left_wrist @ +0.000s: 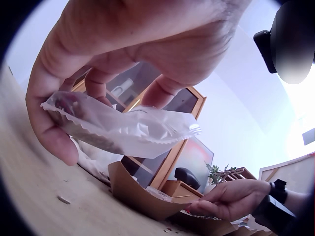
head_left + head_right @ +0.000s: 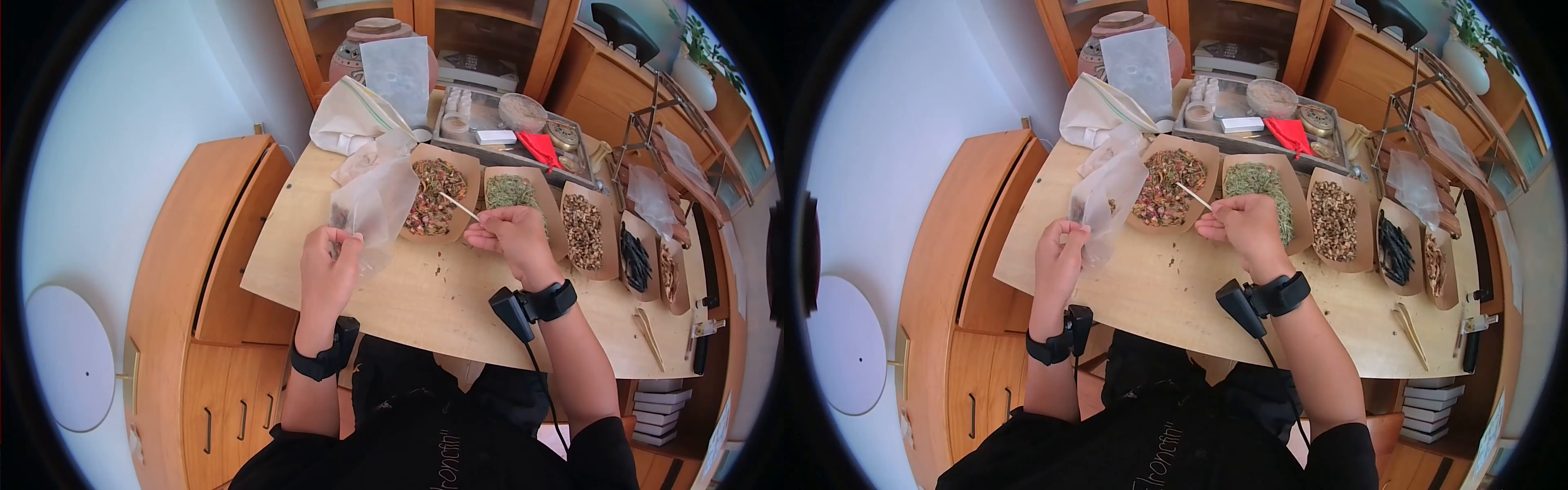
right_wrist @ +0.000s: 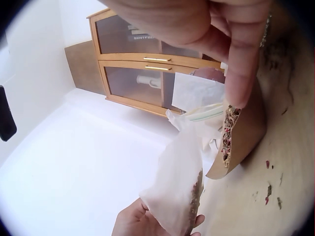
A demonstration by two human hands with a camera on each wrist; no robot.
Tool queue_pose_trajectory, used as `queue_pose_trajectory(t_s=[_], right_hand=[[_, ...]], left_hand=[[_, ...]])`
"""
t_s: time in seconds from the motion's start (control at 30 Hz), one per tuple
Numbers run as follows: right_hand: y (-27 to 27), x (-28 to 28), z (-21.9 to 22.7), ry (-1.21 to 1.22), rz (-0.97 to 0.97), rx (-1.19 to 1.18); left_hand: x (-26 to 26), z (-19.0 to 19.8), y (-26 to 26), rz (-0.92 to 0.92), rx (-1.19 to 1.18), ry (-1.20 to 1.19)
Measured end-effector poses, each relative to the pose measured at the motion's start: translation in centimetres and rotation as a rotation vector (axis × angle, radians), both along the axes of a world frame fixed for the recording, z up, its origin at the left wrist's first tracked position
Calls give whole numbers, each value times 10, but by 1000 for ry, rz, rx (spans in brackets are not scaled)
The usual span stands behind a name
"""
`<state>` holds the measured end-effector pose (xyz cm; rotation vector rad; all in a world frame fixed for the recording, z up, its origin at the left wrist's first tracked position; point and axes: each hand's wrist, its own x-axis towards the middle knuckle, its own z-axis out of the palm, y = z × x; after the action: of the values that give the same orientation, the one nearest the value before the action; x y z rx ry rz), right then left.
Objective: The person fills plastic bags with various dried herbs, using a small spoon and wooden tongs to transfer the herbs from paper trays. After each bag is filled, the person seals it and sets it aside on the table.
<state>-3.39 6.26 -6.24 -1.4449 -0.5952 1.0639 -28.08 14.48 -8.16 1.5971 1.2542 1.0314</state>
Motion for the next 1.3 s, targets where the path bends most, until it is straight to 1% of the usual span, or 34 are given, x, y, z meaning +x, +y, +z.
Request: queue_pose_trajectory(t_s=[0.37, 0.47, 0.53, 0.6, 0.8, 0.87, 0.9, 0.97, 1.0, 1.03, 1.1, 1.13, 1.2, 1.23, 1.3], right_hand=[[-13, 0, 15, -44, -16, 30], [-23, -1, 27, -57, -16, 31], [-29, -2, 35, -61, -13, 47], [-34, -3, 43, -65, -10, 62], [-37, -20, 59, -94, 63, 97], [-33, -28, 59, -242, 126, 74], [-32, -32, 57, -241, 125, 75], [-32, -41, 49, -640, 120, 194], [-33, -45, 47, -827, 78, 286], [-35, -47, 50, -826, 82, 286], [-41, -47, 60, -1025, 44, 271], [-41, -45, 59, -1024, 46, 270], [-40, -35, 54, -980, -95, 270], [-39, -28, 52, -979, -97, 267], [-34, -12, 46, -1024, -102, 90]], left_hand=[[4, 3, -1, 12, -12, 12], [6, 4, -2, 4, -32, 14], [8, 1, -1, 4, 13, 49], [9, 2, -2, 1, 9, 44], [14, 4, -3, -9, 28, 46], [15, 6, -5, -8, 55, 64], [16, 9, -7, -17, 46, 59], [17, 11, -8, -26, 37, 53], [17, 10, -8, -29, 40, 46], [16, 10, -8, -31, 42, 39], [15, 7, -7, -23, 44, 44], [14, 6, -6, -23, 46, 50], [13, 9, -6, -33, 7, 39], [12, 11, -6, -42, -29, 26], [12, 12, -7, -40, -48, 11]])
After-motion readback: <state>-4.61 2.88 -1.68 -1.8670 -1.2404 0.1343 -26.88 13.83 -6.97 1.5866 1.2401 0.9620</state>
